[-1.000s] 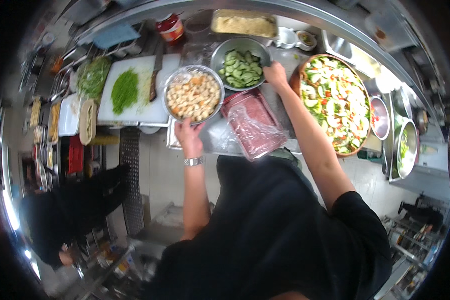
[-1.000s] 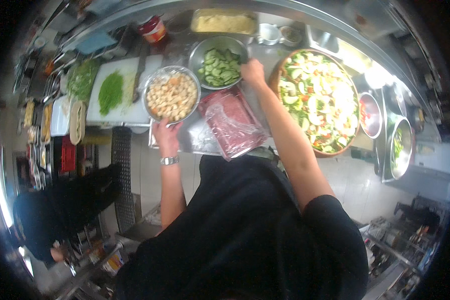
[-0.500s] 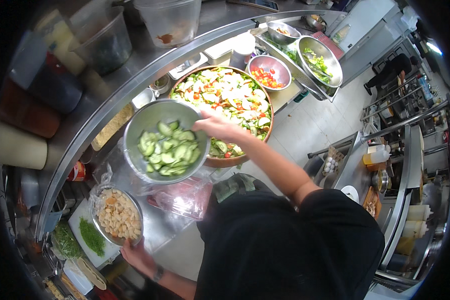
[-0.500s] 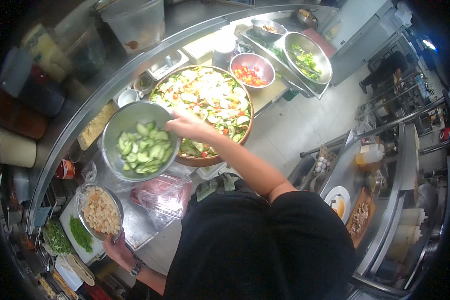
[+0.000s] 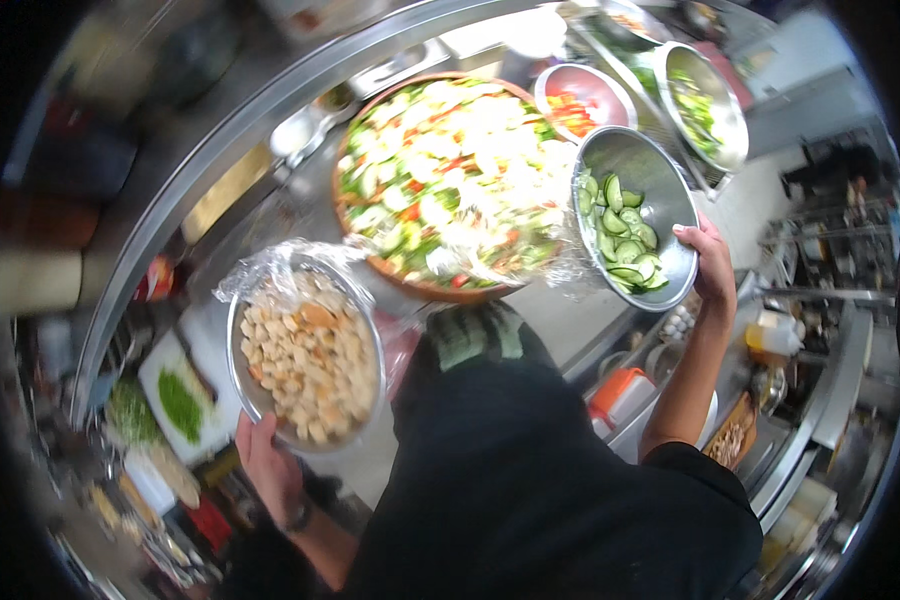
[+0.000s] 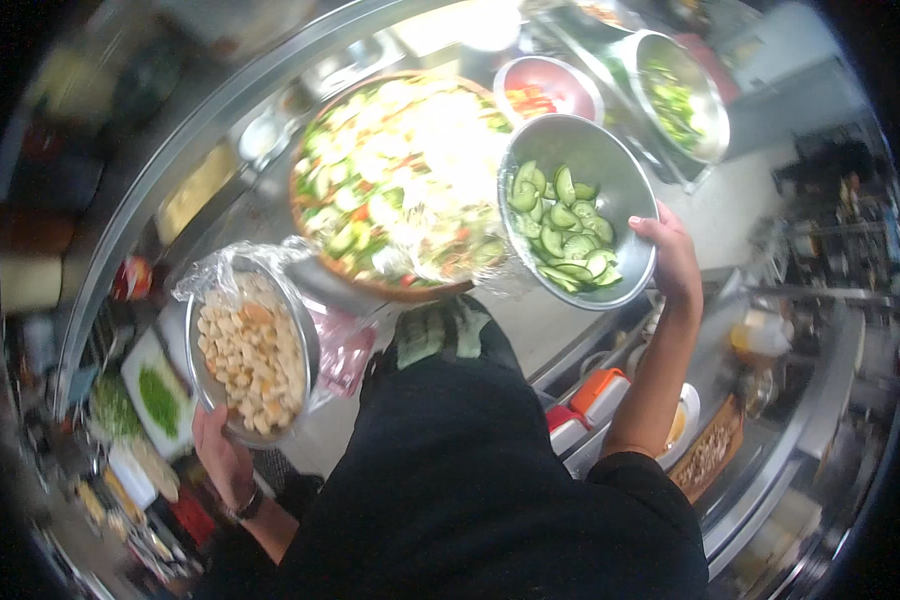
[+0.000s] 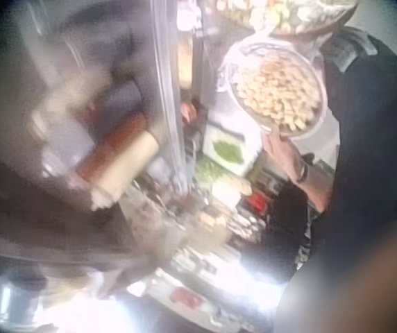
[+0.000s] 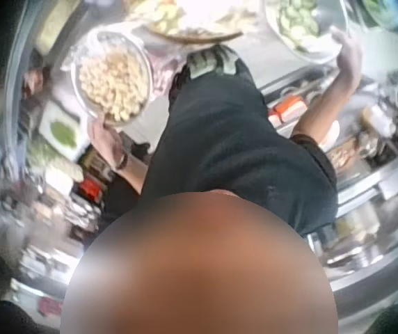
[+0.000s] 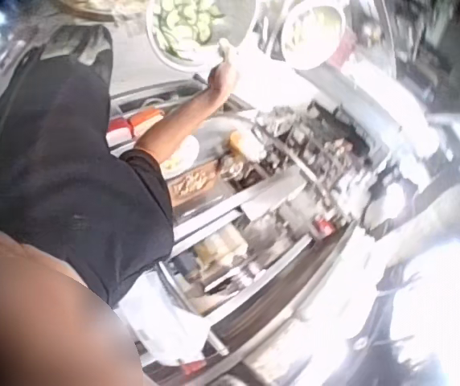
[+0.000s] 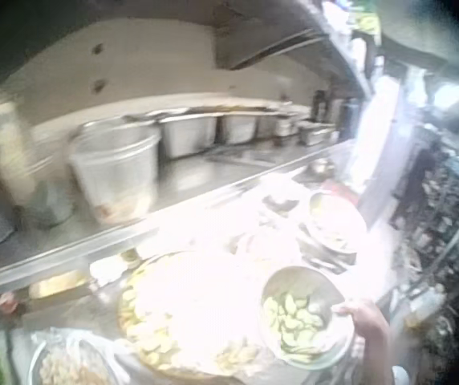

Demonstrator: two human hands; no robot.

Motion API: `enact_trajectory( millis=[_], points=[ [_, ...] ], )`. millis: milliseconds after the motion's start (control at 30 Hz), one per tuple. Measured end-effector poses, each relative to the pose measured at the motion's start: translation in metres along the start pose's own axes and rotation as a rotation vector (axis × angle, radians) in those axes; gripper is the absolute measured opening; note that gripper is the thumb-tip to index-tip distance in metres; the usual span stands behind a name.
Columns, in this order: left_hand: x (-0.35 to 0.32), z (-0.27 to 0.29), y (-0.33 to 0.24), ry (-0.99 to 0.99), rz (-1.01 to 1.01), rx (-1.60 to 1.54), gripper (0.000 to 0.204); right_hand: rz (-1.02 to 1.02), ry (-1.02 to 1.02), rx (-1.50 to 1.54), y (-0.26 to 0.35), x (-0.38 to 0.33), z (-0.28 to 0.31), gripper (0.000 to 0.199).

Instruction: The person places slices of cured meat by hand onto a large salad bowl containing sliced cucumbers, tomatoes, and leafy greens. The person repeatedly picks up individual slices from a red tray and arranges them over the salad.

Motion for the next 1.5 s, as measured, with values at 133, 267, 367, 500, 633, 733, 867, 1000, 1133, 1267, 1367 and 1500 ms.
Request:
enact_trajectory(
  millis=[133, 267, 367, 500, 633, 733, 867, 1000, 1133, 1267, 1367, 1500],
  points=[
    [0.036, -0.148, -0.007, 0.473, 0.042, 0.03, 0.043, 0.036, -0.252, -0.071, 0.016, -0.018, 0.138, 0.044],
    [0.076, -0.334, -0.01, 0.791, 0.119, 0.157, 0.032, 0.144, -0.447, 0.02, 0.072, -0.015, 0.288, 0.024],
    [0.094, -0.528, -0.018, 1.047, -0.012, 0.222, 0.028, 0.178, -0.53, 0.077, 0.097, 0.033, 0.403, 0.021],
    [0.138, -0.766, 0.0, 1.183, 0.024, 0.182, 0.025, 0.188, -0.538, 0.097, 0.102, 0.159, 0.546, 0.025],
    [0.198, -0.972, 0.023, 1.181, -0.081, 0.216, 0.033, 0.17, -0.592, 0.187, 0.075, 0.292, 0.644, 0.026],
    [0.274, -1.105, 0.042, 1.139, -0.116, 0.387, 0.03, 0.199, -0.6, 0.238, 0.064, 0.37, 0.679, 0.019],
    [0.389, -1.194, 0.074, 0.963, -0.185, 0.594, 0.024, 0.153, -0.618, 0.175, 0.027, 0.426, 0.672, 0.02],
    [0.452, -1.202, 0.079, 0.689, -0.34, 1.043, 0.017, 0.067, -0.555, 0.249, -0.018, 0.457, 0.635, 0.038],
    [0.448, -1.169, 0.059, 0.617, -0.499, 1.154, 0.017, -0.004, -0.349, 0.226, -0.029, 0.483, 0.596, 0.051],
    [0.426, -1.116, 0.037, 0.639, -0.669, 1.019, 0.019, -0.003, -0.141, 0.17, -0.033, 0.518, 0.58, 0.06],
    [0.384, -1.098, 0.035, 0.683, -0.769, 0.781, 0.02, -0.158, 0.033, 0.189, -0.047, 0.53, 0.581, 0.062],
    [0.287, -1.077, -0.016, 0.687, -1.05, 0.347, 0.022, -0.24, 0.065, -0.346, 0.013, 0.486, 0.617, 0.069]
  ],
)
Point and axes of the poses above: each hand's wrist, its own x-axis towards the middle knuckle, its own z-axis out of the back of the hand, y = z × x, the point moved 10 cm from there along x, towards the middle knuckle, and after that the axes turned 13 degrees about y, right-handed, at the moved point
